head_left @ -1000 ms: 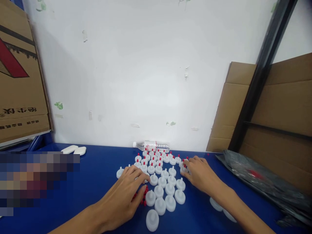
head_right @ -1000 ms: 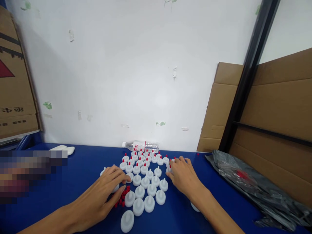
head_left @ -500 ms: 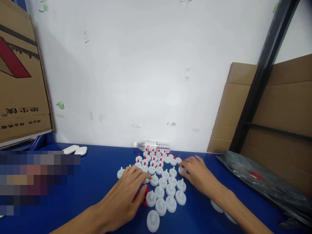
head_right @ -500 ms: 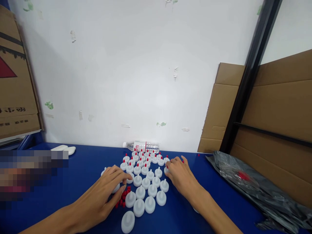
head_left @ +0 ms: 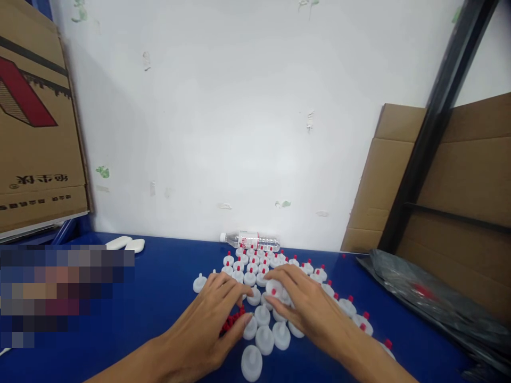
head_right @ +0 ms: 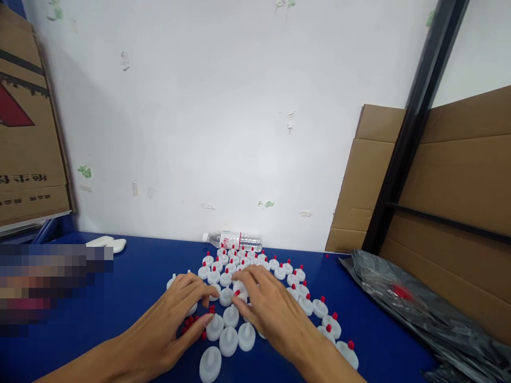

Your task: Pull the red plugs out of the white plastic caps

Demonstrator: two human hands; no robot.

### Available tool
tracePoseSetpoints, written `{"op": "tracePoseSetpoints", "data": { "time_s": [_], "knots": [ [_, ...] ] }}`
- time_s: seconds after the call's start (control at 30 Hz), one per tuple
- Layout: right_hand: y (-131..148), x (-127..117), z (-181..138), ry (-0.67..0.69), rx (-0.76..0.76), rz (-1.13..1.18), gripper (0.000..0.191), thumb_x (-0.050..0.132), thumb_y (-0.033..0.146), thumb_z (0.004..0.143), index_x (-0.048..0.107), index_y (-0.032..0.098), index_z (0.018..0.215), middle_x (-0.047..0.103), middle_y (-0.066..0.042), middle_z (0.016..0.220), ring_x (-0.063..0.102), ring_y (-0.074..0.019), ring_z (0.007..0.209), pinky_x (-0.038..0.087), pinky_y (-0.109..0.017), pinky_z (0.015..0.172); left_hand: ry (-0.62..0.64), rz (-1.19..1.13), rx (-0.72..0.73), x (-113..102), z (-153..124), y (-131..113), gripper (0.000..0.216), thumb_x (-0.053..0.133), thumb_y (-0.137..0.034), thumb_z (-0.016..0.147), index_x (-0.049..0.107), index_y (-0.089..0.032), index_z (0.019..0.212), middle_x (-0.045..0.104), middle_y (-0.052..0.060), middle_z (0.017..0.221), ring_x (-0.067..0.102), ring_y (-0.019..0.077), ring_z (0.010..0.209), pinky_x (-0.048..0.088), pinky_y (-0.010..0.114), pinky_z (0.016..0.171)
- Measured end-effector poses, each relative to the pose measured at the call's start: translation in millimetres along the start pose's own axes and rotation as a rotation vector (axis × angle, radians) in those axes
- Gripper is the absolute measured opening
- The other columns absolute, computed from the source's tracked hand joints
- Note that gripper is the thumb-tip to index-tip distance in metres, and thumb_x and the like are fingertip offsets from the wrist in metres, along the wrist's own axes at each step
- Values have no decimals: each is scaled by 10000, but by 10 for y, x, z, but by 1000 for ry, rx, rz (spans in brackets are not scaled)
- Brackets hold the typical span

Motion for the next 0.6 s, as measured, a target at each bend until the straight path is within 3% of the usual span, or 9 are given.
{"op": "tracePoseSetpoints", "data": {
  "time_s": [0.07, 0.2, 0.4, 0.6],
  "knots": [
    [243, 9, -1, -7, -98, -34, 257, 607, 201, 962, 555, 195, 1214, 666, -88, 1100, 661, -231, 1002, 569, -357, 847, 3, 13, 27, 16, -2, -35, 76, 579, -278, 990, 538, -218, 1012, 593, 38, 1008, 494, 230, 950, 418, 403, 903],
    [568, 27, -26, -15, -246, -106, 250, 594, 189, 968, 581, 146, 1213, 704, -100, 1067, 669, -230, 951, 575, -365, 858, 6, 38, 96, 57, -14, -117, 262, 608, -341, 984, 470, -206, 808, 568, 24, 869, 463, 214, 850, 405, 378, 819],
    [587, -62, -35, -103, -254, -93, 253, 508, 273, 1033, 588, 129, 1225, 730, -100, 1029, 668, -229, 925, 551, -368, 856, 25, 22, 122, 32, -13, -177, 186, 376, -159, 1044, 476, -200, 893, 566, 34, 899, 454, 211, 845, 373, 384, 805],
    [597, -123, -14, -84, -294, -65, 203, 499, 293, 1040, 614, 150, 1128, 708, -78, 923, 639, -199, 813, 510, -337, 734, 67, -167, 50, 85, -27, -57, 299, 287, -216, 1075, 499, -206, 864, 567, 34, 918, 467, 208, 894, 397, 377, 841]
  ]
}}
Point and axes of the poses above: each hand's wrist, its own z-axis towards the middle knuckle, its own x-axis out of the palm, y = z × x, the point moved 10 cm from there along z, towards the middle knuckle
